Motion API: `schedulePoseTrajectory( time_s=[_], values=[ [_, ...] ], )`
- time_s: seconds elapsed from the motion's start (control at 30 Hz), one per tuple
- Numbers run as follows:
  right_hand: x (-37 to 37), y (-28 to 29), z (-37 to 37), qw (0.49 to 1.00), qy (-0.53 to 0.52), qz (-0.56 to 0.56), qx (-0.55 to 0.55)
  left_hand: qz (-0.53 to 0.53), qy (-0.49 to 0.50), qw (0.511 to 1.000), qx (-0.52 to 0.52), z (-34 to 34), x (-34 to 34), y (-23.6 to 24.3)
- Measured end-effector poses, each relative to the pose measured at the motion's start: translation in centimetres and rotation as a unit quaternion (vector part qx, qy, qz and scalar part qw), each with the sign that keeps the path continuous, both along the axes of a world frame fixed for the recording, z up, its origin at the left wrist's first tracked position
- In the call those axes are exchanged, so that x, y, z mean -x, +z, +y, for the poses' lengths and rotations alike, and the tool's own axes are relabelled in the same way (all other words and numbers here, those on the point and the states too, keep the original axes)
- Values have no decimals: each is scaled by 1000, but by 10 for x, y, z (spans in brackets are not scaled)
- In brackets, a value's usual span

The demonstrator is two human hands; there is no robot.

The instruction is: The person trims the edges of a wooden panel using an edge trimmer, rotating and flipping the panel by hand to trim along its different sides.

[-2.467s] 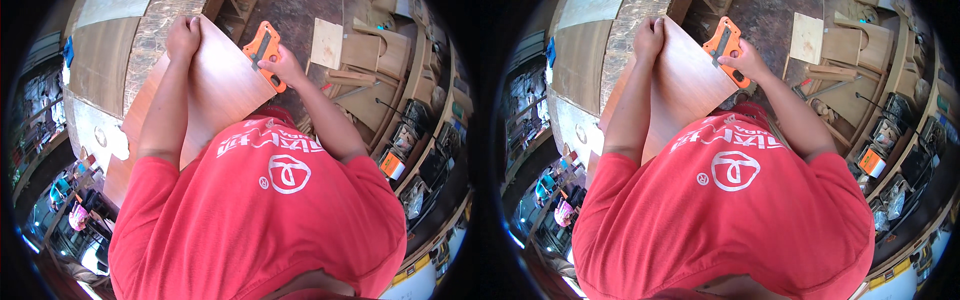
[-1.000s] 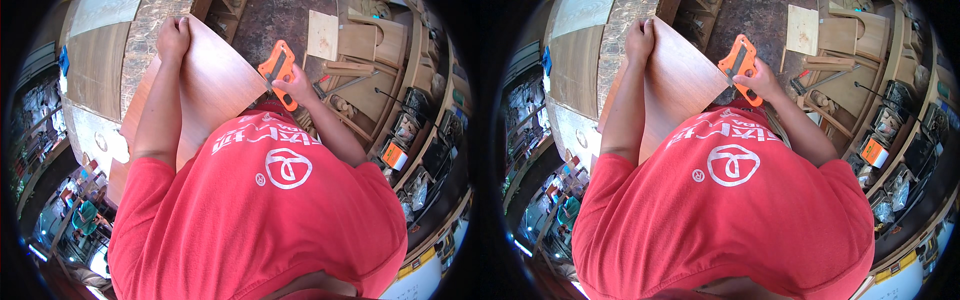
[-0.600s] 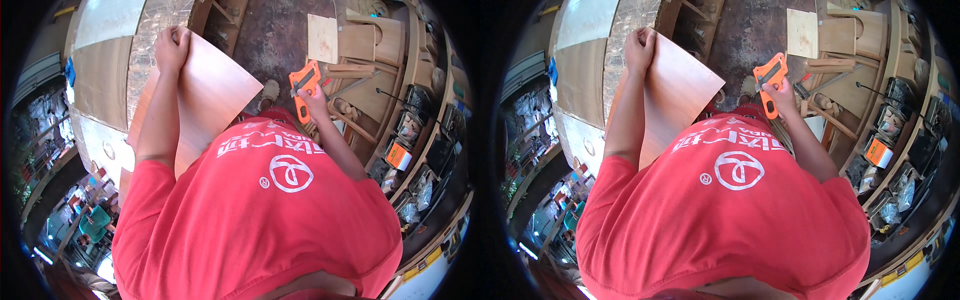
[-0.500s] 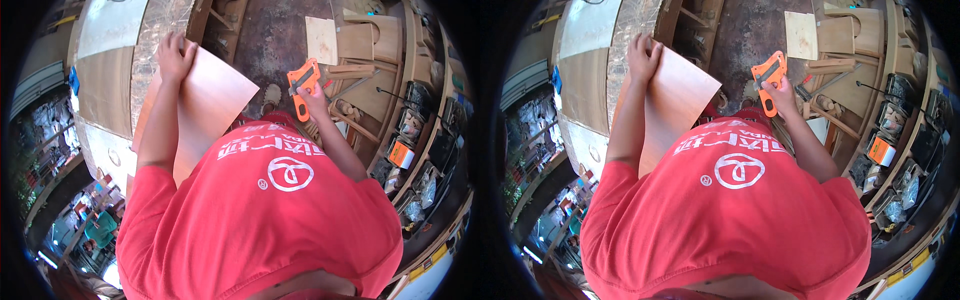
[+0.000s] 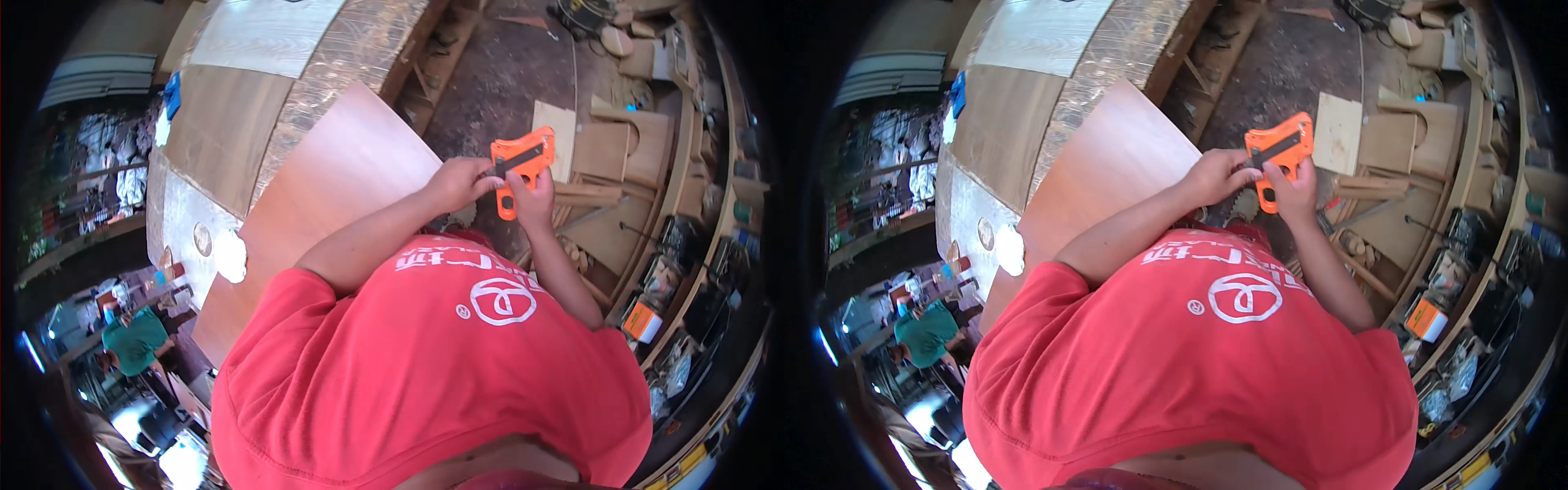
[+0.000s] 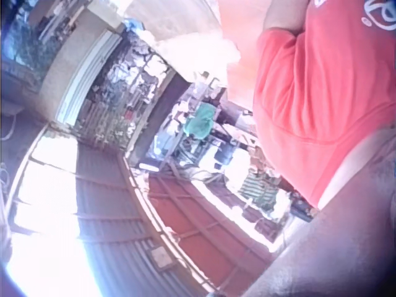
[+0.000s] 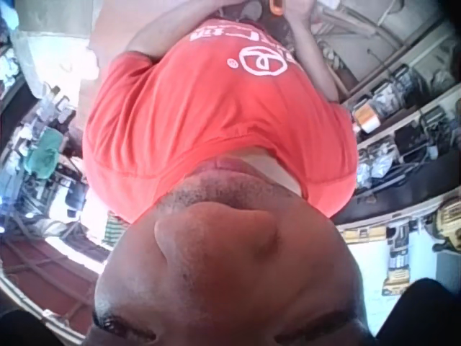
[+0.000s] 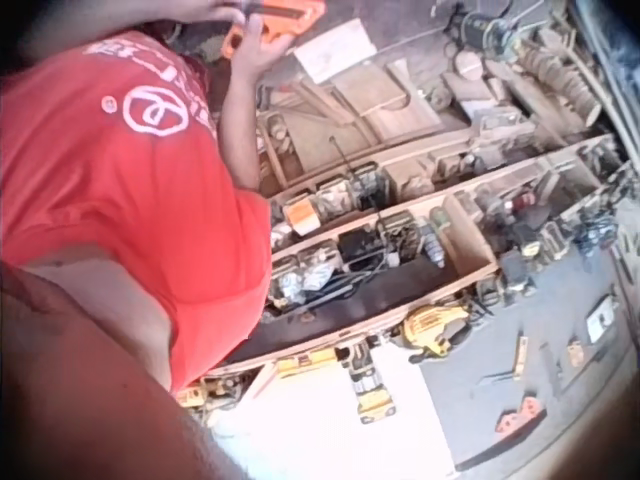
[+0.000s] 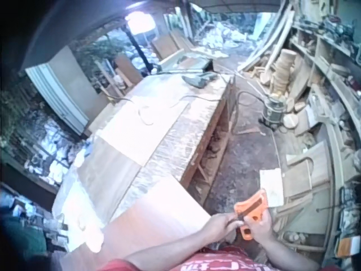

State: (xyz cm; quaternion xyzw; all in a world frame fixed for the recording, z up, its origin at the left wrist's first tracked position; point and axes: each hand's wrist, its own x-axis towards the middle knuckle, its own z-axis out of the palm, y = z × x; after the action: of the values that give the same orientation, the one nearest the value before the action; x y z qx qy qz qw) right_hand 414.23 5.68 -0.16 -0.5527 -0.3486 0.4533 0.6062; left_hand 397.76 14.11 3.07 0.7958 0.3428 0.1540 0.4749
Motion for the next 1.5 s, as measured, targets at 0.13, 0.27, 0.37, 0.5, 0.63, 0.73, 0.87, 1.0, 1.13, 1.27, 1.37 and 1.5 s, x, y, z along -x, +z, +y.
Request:
schedulePoseTrajectory(
  time_s=[0.13,0.27,0.37,0.5,0.63,0.73,0.87,1.0,1.13,1.27,1.37,1.5],
  values=[
    [-5,4,14,995,-76,65,9,94,-64,993,-37,9,9,4],
    [-26,6,34,990,-107,90,29,79,-112,988,-75,13,20,-7],
    [-30,9,44,988,-117,85,55,-7,-107,989,-105,17,26,-16],
    [-21,3,57,982,-126,110,89,97,-179,977,-69,38,28,-5],
    [-9,8,86,984,-70,111,117,143,-134,978,-78,43,25,-8],
    [-7,7,117,979,-1,137,151,-20,-65,970,-234,46,30,-24],
    [-10,-12,158,950,132,188,211,93,142,954,-245,49,73,-6],
    [-5,-53,191,899,240,273,246,265,356,865,-233,35,119,-16],
    [12,-65,200,829,351,345,265,272,423,828,-249,-7,161,-19],
    [35,-56,180,787,438,323,290,214,667,713,-40,-49,223,16],
    [40,-61,166,772,483,287,297,271,770,577,-31,-82,295,25],
    [41,-66,147,786,454,301,293,380,840,359,-146,-88,382,-10]
  ],
)
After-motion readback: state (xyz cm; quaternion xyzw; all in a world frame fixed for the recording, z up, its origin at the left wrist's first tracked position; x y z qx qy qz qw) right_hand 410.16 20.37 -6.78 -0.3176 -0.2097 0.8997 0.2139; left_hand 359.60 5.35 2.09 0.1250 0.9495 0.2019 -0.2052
